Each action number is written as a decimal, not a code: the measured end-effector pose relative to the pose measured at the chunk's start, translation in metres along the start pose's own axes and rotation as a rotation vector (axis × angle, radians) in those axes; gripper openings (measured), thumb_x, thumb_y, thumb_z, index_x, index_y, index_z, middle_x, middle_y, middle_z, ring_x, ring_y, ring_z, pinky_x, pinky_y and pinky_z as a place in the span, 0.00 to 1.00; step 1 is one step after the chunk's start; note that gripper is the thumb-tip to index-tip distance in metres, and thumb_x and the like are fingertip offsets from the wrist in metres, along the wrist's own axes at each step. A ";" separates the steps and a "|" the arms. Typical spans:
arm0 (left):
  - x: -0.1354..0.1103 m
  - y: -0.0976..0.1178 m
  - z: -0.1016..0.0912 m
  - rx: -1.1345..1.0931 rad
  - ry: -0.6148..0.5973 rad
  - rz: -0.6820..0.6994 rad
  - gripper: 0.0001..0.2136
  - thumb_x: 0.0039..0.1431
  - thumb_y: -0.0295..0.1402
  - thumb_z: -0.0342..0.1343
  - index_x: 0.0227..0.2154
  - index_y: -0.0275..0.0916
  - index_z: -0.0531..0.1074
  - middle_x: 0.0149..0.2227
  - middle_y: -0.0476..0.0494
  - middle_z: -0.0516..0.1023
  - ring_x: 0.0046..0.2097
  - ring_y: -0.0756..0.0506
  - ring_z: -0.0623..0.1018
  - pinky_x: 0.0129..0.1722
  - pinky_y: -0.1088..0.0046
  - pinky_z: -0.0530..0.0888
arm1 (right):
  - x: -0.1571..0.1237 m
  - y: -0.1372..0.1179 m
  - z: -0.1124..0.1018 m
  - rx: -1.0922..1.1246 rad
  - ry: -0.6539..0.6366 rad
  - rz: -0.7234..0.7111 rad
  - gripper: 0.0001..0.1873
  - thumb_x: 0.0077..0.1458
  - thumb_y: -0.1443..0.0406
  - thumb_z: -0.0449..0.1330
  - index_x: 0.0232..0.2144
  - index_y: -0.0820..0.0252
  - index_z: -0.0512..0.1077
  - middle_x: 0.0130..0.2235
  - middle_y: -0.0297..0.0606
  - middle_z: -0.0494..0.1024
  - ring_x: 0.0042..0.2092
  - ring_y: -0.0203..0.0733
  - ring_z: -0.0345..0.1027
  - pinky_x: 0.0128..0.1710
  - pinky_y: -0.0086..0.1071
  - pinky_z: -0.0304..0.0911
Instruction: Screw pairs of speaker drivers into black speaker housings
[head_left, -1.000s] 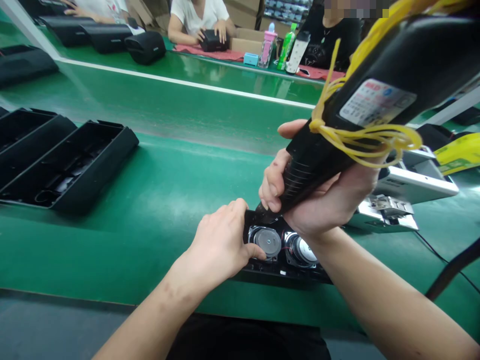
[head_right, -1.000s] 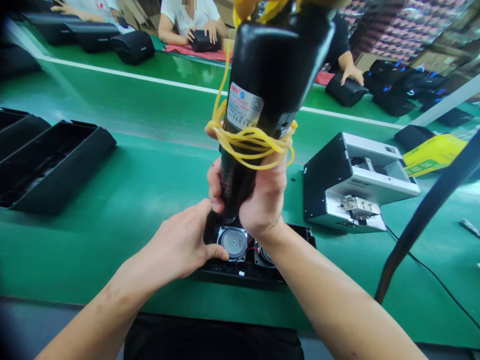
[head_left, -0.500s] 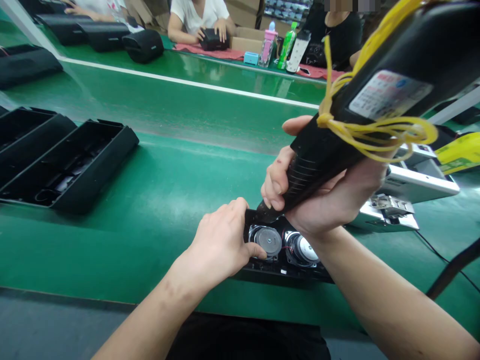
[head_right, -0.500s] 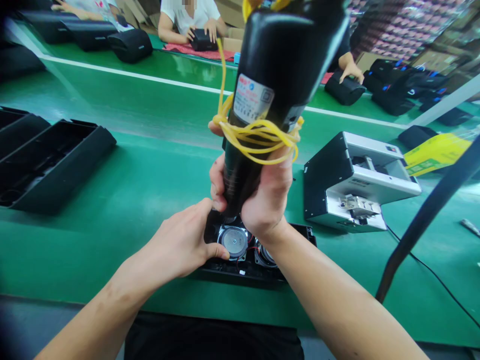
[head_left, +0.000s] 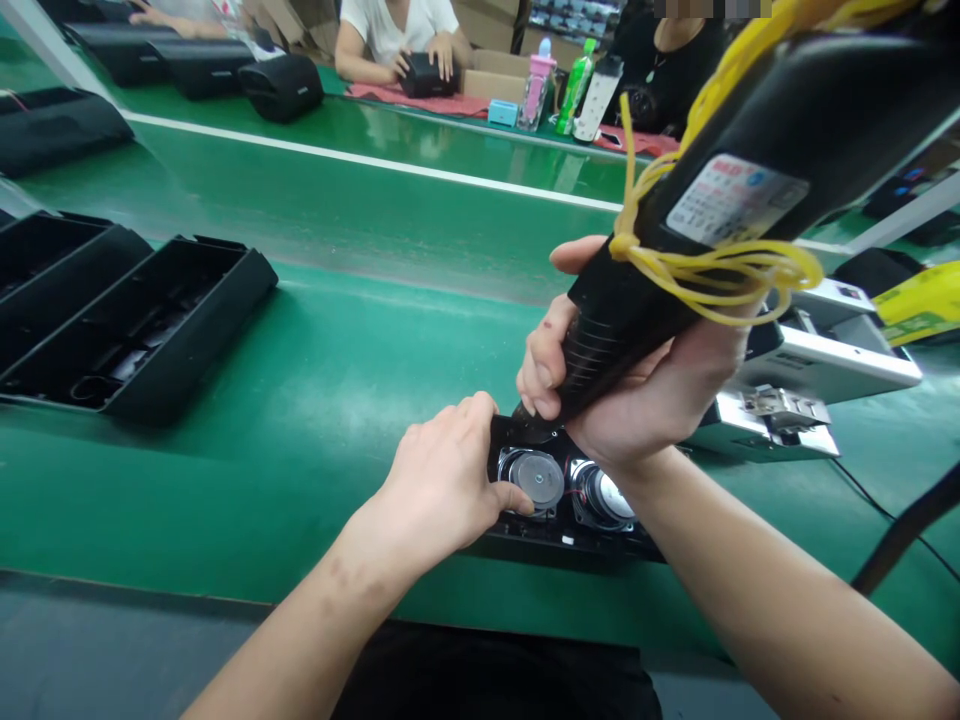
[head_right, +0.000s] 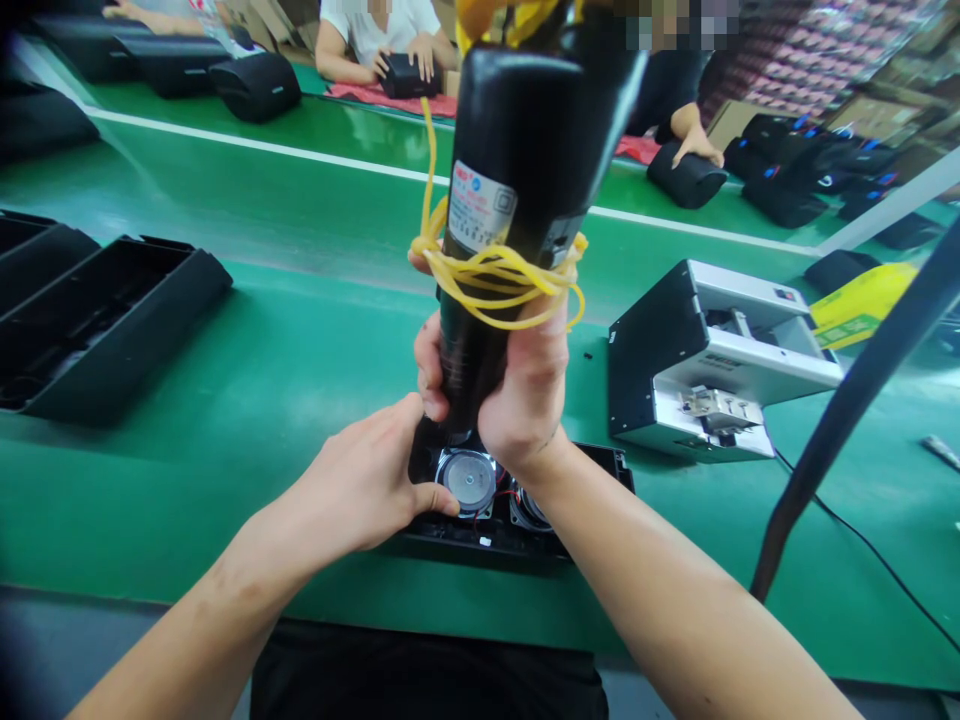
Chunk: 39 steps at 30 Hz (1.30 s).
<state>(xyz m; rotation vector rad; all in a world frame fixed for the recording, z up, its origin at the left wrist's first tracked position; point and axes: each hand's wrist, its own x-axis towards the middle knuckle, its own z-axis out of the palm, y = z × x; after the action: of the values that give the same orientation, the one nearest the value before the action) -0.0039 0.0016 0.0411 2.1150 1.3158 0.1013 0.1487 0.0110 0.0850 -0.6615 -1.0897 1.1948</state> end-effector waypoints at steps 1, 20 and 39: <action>0.000 0.000 0.000 0.004 0.001 0.000 0.31 0.51 0.44 0.78 0.52 0.47 0.66 0.52 0.46 0.80 0.55 0.35 0.80 0.48 0.61 0.75 | 0.000 0.000 0.001 -0.010 0.004 -0.004 0.28 0.56 0.37 0.68 0.44 0.50 0.80 0.22 0.28 0.72 0.18 0.39 0.61 0.16 0.33 0.58; 0.002 0.004 -0.003 0.109 -0.008 0.003 0.25 0.53 0.46 0.76 0.46 0.41 0.71 0.46 0.39 0.82 0.53 0.27 0.82 0.49 0.48 0.76 | -0.012 0.031 -0.008 -0.050 -0.173 0.017 0.35 0.55 0.32 0.61 0.48 0.51 0.72 0.25 0.29 0.69 0.17 0.36 0.56 0.13 0.30 0.53; -0.001 0.006 -0.004 0.125 -0.005 -0.021 0.25 0.58 0.40 0.71 0.53 0.40 0.67 0.51 0.37 0.83 0.58 0.29 0.81 0.56 0.47 0.75 | -0.001 -0.025 -0.015 0.076 -0.056 -0.231 0.34 0.62 0.36 0.58 0.53 0.56 0.72 0.25 0.28 0.72 0.18 0.37 0.61 0.16 0.32 0.59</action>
<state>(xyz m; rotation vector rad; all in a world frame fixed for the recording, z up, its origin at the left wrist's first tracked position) -0.0008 0.0009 0.0475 2.2033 1.3734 0.0049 0.1728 0.0046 0.1011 -0.4329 -1.1286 1.0544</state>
